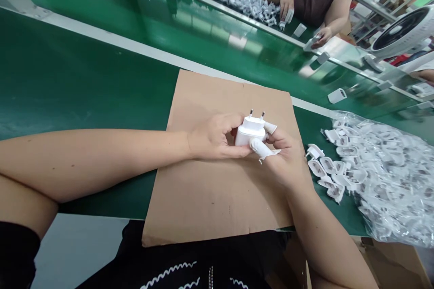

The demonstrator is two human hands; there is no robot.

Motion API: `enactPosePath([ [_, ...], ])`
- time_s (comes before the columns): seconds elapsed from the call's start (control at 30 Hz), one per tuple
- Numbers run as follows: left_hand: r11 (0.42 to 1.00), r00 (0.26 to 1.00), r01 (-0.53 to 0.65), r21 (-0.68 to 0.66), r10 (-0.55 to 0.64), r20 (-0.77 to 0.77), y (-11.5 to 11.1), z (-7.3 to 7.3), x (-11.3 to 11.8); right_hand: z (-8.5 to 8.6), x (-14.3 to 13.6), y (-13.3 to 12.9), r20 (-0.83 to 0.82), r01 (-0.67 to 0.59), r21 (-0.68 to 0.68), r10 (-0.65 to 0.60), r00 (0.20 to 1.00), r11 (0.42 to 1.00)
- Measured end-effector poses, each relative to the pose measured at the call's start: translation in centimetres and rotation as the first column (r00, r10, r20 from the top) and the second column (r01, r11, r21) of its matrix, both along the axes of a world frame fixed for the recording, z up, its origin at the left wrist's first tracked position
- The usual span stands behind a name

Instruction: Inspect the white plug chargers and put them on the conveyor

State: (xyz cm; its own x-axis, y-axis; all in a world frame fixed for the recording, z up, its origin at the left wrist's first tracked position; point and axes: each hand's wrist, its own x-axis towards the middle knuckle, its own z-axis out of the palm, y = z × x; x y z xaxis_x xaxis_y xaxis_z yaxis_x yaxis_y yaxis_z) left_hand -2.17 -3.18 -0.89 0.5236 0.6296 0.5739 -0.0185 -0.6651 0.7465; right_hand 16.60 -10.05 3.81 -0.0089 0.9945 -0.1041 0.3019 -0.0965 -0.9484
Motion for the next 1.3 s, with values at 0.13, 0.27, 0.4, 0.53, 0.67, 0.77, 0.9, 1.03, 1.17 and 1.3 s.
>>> enactPosePath([
  [0.13,0.999,1.0,0.025,-0.032,-0.025,0.016,-0.1,0.3,0.1,0.1,-0.1,0.1,-0.062,-0.023,-0.029,0.021,0.998,0.999],
  [0.27,0.991,0.991,0.122,-0.056,-0.119,0.064,0.1,0.6,-0.3,-0.5,0.1,0.0,-0.054,-0.056,-0.009,0.055,0.997,0.998],
  [0.4,0.935,0.968,0.25,-0.25,-0.235,0.087,0.5,1.0,-0.7,-0.7,0.2,0.0,0.037,-0.065,0.058,0.063,0.997,0.996],
  [0.53,0.888,0.985,0.166,-0.429,-0.167,0.036,0.6,1.6,-0.7,0.0,-0.1,0.1,0.217,-0.067,0.125,0.039,0.975,0.99],
  [0.67,0.787,0.979,0.173,-0.592,-0.203,0.015,0.9,2.4,-0.5,0.4,-0.3,0.2,0.335,-0.125,0.136,0.074,0.939,0.983],
  [0.77,0.727,0.979,0.147,-0.671,-0.202,-0.004,0.9,2.6,-0.4,0.2,-0.3,0.1,0.386,-0.157,0.146,0.089,0.918,0.977],
  [0.9,0.742,0.987,0.059,-0.668,-0.142,-0.071,0.7,2.4,-0.2,-0.7,-0.1,0.2,0.434,-0.208,0.228,0.092,0.896,0.951],
  [1.03,0.757,0.986,0.085,-0.648,-0.157,-0.054,0.5,2.2,-0.2,-1.1,0.4,0.3,0.513,-0.2,0.248,0.046,0.857,0.948],
  [1.17,0.719,0.972,0.171,-0.674,-0.236,-0.005,0.8,2.0,-0.4,-0.7,0.8,0.9,0.434,-0.137,0.173,0.05,0.9,0.975],
  [1.3,0.64,0.961,0.212,-0.739,-0.273,0.04,1.3,1.9,-0.2,0.6,2.7,1.8,0.366,-0.109,0.112,0.061,0.928,0.988],
])
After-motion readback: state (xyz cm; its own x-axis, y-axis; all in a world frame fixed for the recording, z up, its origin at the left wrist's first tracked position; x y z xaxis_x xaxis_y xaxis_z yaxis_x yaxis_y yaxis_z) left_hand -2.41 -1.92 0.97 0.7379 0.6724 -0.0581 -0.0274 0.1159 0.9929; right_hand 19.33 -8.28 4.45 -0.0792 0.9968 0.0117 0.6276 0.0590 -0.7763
